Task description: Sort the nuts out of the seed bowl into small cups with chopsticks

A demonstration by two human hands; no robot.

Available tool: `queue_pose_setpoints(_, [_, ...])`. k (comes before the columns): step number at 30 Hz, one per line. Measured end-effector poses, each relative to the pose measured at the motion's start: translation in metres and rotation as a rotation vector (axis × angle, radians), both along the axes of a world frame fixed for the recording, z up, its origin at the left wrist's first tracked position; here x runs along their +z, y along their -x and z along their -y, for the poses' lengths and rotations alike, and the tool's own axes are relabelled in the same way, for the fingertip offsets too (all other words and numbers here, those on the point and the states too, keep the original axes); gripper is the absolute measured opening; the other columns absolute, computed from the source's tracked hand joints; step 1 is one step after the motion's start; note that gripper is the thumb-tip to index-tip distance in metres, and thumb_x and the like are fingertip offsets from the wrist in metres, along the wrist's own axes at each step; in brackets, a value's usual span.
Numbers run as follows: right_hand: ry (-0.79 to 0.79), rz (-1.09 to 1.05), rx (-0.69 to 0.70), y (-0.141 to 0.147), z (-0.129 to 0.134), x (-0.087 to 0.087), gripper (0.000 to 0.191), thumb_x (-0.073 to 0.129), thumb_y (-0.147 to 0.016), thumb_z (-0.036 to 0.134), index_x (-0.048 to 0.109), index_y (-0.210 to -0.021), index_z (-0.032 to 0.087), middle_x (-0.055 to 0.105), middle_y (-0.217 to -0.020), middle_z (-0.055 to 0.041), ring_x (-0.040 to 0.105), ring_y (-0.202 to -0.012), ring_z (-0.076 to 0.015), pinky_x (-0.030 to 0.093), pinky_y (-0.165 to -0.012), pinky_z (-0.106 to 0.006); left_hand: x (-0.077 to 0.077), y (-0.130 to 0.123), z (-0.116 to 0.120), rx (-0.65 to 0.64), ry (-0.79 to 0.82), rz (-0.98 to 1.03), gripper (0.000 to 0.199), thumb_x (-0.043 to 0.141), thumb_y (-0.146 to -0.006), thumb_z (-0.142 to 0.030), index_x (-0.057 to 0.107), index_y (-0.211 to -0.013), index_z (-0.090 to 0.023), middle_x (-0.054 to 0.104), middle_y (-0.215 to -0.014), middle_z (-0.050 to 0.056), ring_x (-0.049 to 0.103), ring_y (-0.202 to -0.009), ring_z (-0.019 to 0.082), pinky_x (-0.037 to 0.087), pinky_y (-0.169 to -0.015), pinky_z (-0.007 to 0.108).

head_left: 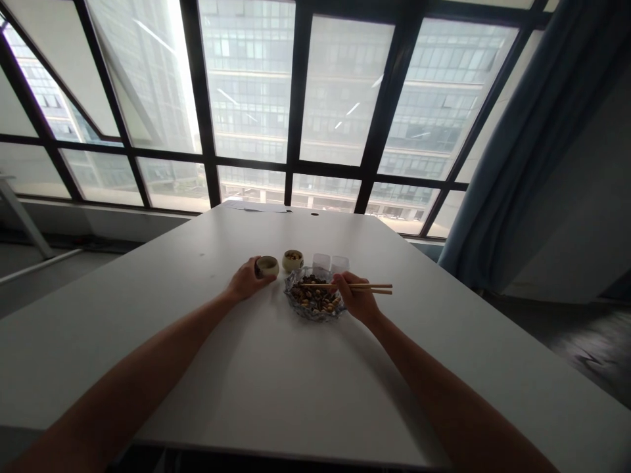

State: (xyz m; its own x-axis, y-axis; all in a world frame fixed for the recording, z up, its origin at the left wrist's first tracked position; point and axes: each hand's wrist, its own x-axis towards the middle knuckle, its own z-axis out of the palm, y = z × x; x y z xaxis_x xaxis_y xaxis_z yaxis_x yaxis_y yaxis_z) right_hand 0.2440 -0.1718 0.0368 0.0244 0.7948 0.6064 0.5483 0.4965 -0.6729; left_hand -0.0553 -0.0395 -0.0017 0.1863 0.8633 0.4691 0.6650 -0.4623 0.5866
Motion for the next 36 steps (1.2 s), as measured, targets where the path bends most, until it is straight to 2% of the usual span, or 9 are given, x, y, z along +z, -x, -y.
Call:
queue_pose_setpoints(7, [-0.022,-0.035,-0.053,0.004,0.002,0.003,0.050,0.051,-0.093,0.065,0.066,-0.070,0.023,0.074,-0.063,-0.0052,0.068,-0.060,-0.0219,0.053,-0.062,-0.033,-0.001,0.000,0.003,-0.019,-0.035,-0.005,0.080,0.078,-0.067,-0.055,0.052,-0.132,-0.016,0.069,-0.124,0.016,0.067,-0.113,0.032,0.055,-0.095,0.043])
queue_pose_setpoints(12, [-0.037,-0.284,-0.089,0.002,-0.005,0.000,0.058,0.050,-0.089,0.075,0.063,-0.070,0.022,0.072,-0.058,-0.0065,0.067,-0.057,-0.0211,0.053,-0.059,-0.033,0.000,0.000,0.007,-0.056,-0.096,-0.051,0.079,0.081,-0.066,-0.050,0.050,-0.132,-0.019,0.066,-0.129,0.015,0.064,-0.118,0.033,0.053,-0.099,0.046])
queue_pose_setpoints(16, [0.039,-0.552,-0.143,-0.003,-0.013,-0.004,0.061,0.055,-0.080,0.080,0.061,-0.072,0.020,0.071,-0.056,-0.0069,0.069,-0.053,-0.0207,0.054,-0.053,-0.031,0.002,-0.001,0.011,-0.076,-0.116,-0.081,0.075,0.082,-0.067,-0.046,0.051,-0.130,-0.021,0.064,-0.132,0.015,0.062,-0.122,0.034,0.053,-0.101,0.048])
queue_pose_setpoints(19, [0.093,-0.664,-0.156,-0.006,-0.017,-0.006,0.060,0.058,-0.077,0.081,0.060,-0.074,0.020,0.072,-0.056,-0.0072,0.071,-0.053,-0.0219,0.054,-0.050,-0.030,0.003,-0.001,0.013,-0.069,-0.119,-0.093,0.074,0.081,-0.068,-0.045,0.050,-0.131,-0.020,0.064,-0.132,0.015,0.062,-0.122,0.035,0.053,-0.101,0.049])
queue_pose_setpoints(31, [0.118,-0.725,-0.153,-0.009,-0.021,-0.008,0.057,0.060,-0.078,0.078,0.059,-0.073,0.021,0.072,-0.056,-0.0064,0.073,-0.056,-0.0234,0.055,-0.050,-0.031,0.003,-0.001,0.012,-0.082,-0.133,-0.093,0.074,0.080,-0.067,-0.046,0.051,-0.130,-0.020,0.064,-0.132,0.015,0.063,-0.120,0.034,0.053,-0.100,0.049])
queue_pose_setpoints(33, [0.089,-0.722,-0.173,-0.008,-0.020,-0.007,0.058,0.060,-0.078,0.078,0.060,-0.072,0.020,0.071,-0.055,-0.0060,0.072,-0.054,-0.0225,0.054,-0.050,-0.030,0.003,-0.001,0.012,-0.082,-0.134,-0.094,0.074,0.081,-0.067,-0.046,0.051,-0.130,-0.020,0.065,-0.131,0.015,0.063,-0.120,0.034,0.053,-0.100,0.049])
queue_pose_setpoints(36, [-0.037,-0.618,-0.227,-0.009,-0.016,-0.003,0.057,0.057,-0.083,0.075,0.062,-0.073,0.019,0.070,-0.055,-0.0051,0.070,-0.053,-0.0201,0.052,-0.052,-0.029,0.003,-0.001,0.012,-0.078,-0.140,-0.092,0.073,0.081,-0.067,-0.046,0.052,-0.130,-0.021,0.065,-0.131,0.015,0.063,-0.120,0.034,0.053,-0.101,0.049])
